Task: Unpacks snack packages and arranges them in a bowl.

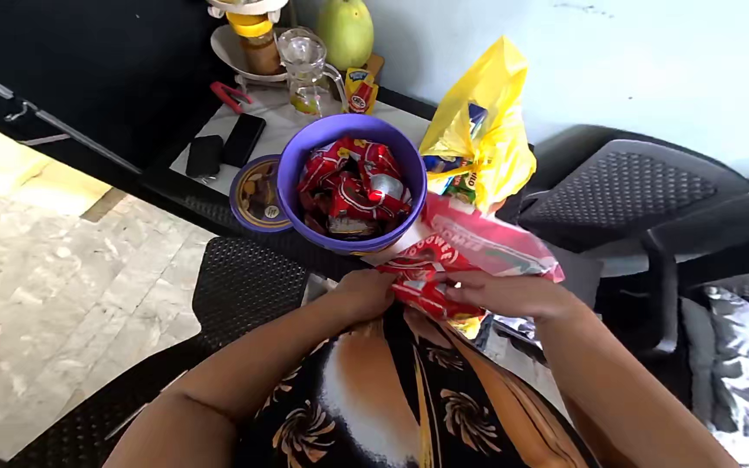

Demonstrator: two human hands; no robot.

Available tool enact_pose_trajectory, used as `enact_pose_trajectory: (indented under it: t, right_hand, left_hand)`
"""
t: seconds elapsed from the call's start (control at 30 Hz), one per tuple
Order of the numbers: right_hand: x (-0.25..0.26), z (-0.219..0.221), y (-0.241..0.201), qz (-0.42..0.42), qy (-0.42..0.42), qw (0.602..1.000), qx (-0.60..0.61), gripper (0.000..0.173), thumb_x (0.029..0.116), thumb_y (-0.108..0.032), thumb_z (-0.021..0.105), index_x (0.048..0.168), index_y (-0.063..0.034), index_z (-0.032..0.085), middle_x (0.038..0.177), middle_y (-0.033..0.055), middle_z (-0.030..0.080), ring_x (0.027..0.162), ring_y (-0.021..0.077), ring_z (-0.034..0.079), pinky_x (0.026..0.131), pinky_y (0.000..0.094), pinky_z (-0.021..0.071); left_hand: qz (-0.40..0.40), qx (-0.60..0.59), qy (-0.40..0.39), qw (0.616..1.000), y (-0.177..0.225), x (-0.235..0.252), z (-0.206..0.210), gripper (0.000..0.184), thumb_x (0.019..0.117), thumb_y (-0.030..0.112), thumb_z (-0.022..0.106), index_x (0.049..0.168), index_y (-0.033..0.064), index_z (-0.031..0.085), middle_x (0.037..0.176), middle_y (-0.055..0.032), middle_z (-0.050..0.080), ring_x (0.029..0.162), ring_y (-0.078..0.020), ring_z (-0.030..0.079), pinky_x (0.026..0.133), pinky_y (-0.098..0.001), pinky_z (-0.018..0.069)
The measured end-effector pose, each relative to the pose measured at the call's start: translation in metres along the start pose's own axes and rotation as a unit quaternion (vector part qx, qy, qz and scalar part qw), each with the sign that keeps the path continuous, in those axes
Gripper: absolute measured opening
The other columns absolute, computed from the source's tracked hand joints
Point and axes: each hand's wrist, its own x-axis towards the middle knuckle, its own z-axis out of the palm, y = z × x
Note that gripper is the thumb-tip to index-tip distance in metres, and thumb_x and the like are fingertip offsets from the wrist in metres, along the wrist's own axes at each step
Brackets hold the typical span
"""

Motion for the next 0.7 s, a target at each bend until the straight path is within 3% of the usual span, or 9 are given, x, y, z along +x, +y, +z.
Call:
enact_pose_trajectory:
  t: [0.1, 0.2, 0.27, 0.33, 0.4, 0.5, 0.57, 0.63, 0.7]
  right_hand:
    - [-0.023, -0.01, -0.015, -0.102, 0.005, 0.995, -0.005, 0.037, 0.1053, -0.026, 0.048, 0.137, -0.0104, 0.06, 0.115, 0.0029, 0.068, 0.096, 0.004, 0.063, 0.086, 0.0287, 0.0539]
    - [-0.036, -0.023, -0.03, -0.215, 0.074, 0.974, 0.015, 0.034, 0.1007, -0.023, 0.048, 0.128, -0.0151, 0.066, 0.099, -0.0102, 0.069, 0.089, -0.0061, 0.062, 0.08, 0.0172, 0.0536]
    - [-0.034, -0.031, -0.051, -0.258, 0.092, 0.962, -0.005, 0.034, 0.1005, -0.022, 0.048, 0.129, -0.0149, 0.064, 0.1, -0.0098, 0.069, 0.089, -0.004, 0.063, 0.078, 0.0164, 0.0546]
    - [-0.028, -0.04, -0.075, -0.292, 0.103, 0.951, -0.016, 0.035, 0.1025, -0.024, 0.047, 0.133, -0.0125, 0.061, 0.105, -0.007, 0.07, 0.09, -0.0011, 0.064, 0.076, 0.0175, 0.056]
    - [-0.023, -0.047, -0.097, -0.316, 0.15, 0.937, -0.002, 0.038, 0.1054, -0.032, 0.045, 0.136, -0.0126, 0.057, 0.11, -0.0055, 0.07, 0.095, 0.0012, 0.067, 0.081, 0.0207, 0.059]
    - [-0.002, -0.046, -0.133, -0.326, 0.307, 0.891, -0.071, 0.041, 0.1045, -0.028, 0.053, 0.142, -0.0122, 0.052, 0.126, -0.0017, 0.065, 0.105, 0.0044, 0.066, 0.088, 0.0259, 0.0593]
    - [0.031, -0.039, -0.152, -0.28, 0.391, 0.857, -0.187, 0.047, 0.0993, -0.023, 0.064, 0.144, -0.0139, 0.055, 0.139, 0.0095, 0.059, 0.114, 0.0175, 0.065, 0.092, 0.0383, 0.0583]
    - [0.068, -0.031, -0.156, -0.223, 0.389, 0.845, -0.29, 0.053, 0.0978, -0.023, 0.068, 0.149, -0.018, 0.053, 0.15, 0.0172, 0.051, 0.132, 0.0367, 0.054, 0.103, 0.0545, 0.0501]
    - [0.081, -0.024, -0.151, -0.173, 0.355, 0.858, -0.329, 0.051, 0.1014, -0.02, 0.061, 0.152, -0.0233, 0.051, 0.158, 0.0141, 0.044, 0.14, 0.0411, 0.046, 0.106, 0.0606, 0.0436]
  left_hand:
    - [0.047, -0.023, 0.022, 0.998, -0.009, -0.001, 0.005, 0.053, 0.1071, 0.027, 0.047, 0.158, 0.0148, 0.039, 0.145, -0.0218, 0.056, 0.132, -0.0412, 0.055, 0.106, -0.0643, 0.0433]
    - [0.086, -0.041, 0.041, 0.995, -0.007, -0.005, 0.002, 0.049, 0.1088, 0.024, 0.042, 0.155, 0.0101, 0.043, 0.152, -0.0218, 0.048, 0.134, -0.04, 0.053, 0.107, -0.0616, 0.043]
    - [0.097, -0.027, 0.053, 0.994, -0.003, -0.005, 0.0, 0.046, 0.1085, 0.025, 0.041, 0.15, 0.0082, 0.05, 0.147, -0.022, 0.053, 0.133, -0.0395, 0.055, 0.106, -0.0617, 0.0433]
    - [0.094, -0.017, 0.044, 0.994, -0.001, -0.001, -0.001, 0.046, 0.1088, 0.026, 0.039, 0.153, 0.0148, 0.048, 0.146, -0.0205, 0.055, 0.134, -0.0393, 0.054, 0.107, -0.0632, 0.0423]
    - [0.098, 0.001, 0.027, 0.995, -0.007, 0.006, 0.006, 0.048, 0.1095, 0.026, 0.036, 0.158, 0.0247, 0.042, 0.149, -0.0205, 0.051, 0.133, -0.0402, 0.054, 0.104, -0.0643, 0.0445]
    - [0.112, -0.001, 0.022, 0.993, -0.014, 0.012, 0.017, 0.047, 0.1093, 0.025, 0.038, 0.156, 0.0227, 0.044, 0.148, -0.0234, 0.051, 0.128, -0.0413, 0.058, 0.101, -0.0614, 0.0479]
    - [0.11, -0.005, 0.01, 0.994, -0.012, 0.014, 0.016, 0.048, 0.1096, 0.026, 0.037, 0.157, 0.0229, 0.043, 0.15, -0.0228, 0.049, 0.128, -0.0404, 0.058, 0.101, -0.0601, 0.0481]
    - [0.113, -0.001, 0.008, 0.994, -0.01, 0.019, 0.017, 0.049, 0.109, 0.027, 0.037, 0.157, 0.0232, 0.043, 0.147, -0.0231, 0.051, 0.126, -0.0407, 0.059, 0.1, -0.061, 0.0478]
    - [0.106, 0.008, 0.003, 0.994, -0.008, 0.021, 0.015, 0.051, 0.1077, 0.028, 0.039, 0.158, 0.0251, 0.041, 0.143, -0.0247, 0.055, 0.127, -0.0419, 0.058, 0.1, -0.0624, 0.047]
